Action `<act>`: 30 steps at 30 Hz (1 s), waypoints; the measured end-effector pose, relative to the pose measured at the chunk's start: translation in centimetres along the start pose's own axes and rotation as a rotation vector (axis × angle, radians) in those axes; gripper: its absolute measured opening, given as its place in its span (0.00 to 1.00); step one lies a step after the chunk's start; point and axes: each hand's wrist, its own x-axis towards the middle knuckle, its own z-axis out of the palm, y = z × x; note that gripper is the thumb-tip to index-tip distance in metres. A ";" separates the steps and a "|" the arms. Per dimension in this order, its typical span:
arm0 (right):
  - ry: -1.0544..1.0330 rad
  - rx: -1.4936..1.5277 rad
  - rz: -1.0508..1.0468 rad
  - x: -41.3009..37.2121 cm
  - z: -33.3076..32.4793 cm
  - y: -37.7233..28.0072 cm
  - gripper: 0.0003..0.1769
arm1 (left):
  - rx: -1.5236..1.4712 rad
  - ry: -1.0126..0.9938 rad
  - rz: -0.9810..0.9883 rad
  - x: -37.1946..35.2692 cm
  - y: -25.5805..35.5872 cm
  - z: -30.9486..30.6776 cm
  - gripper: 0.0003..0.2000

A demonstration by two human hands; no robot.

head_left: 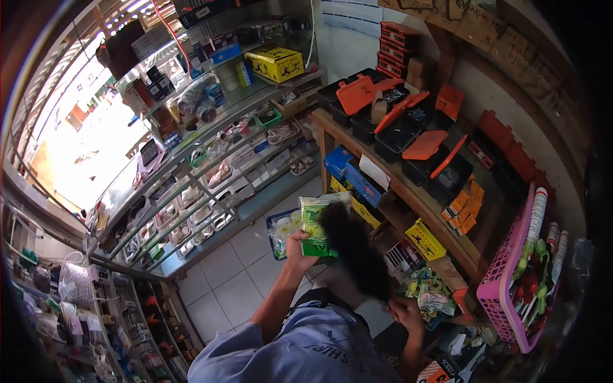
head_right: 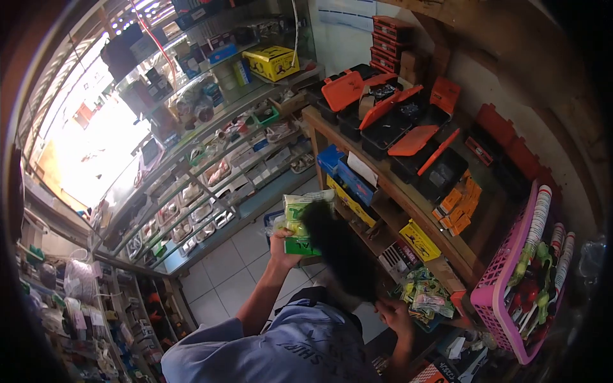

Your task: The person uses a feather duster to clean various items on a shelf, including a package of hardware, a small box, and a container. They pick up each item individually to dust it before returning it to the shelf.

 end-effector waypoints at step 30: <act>0.107 0.110 -0.093 7.1 8.6 -5.6 0.17 | 0.400 -0.004 -0.087 7.2 5.3 1.7 0.32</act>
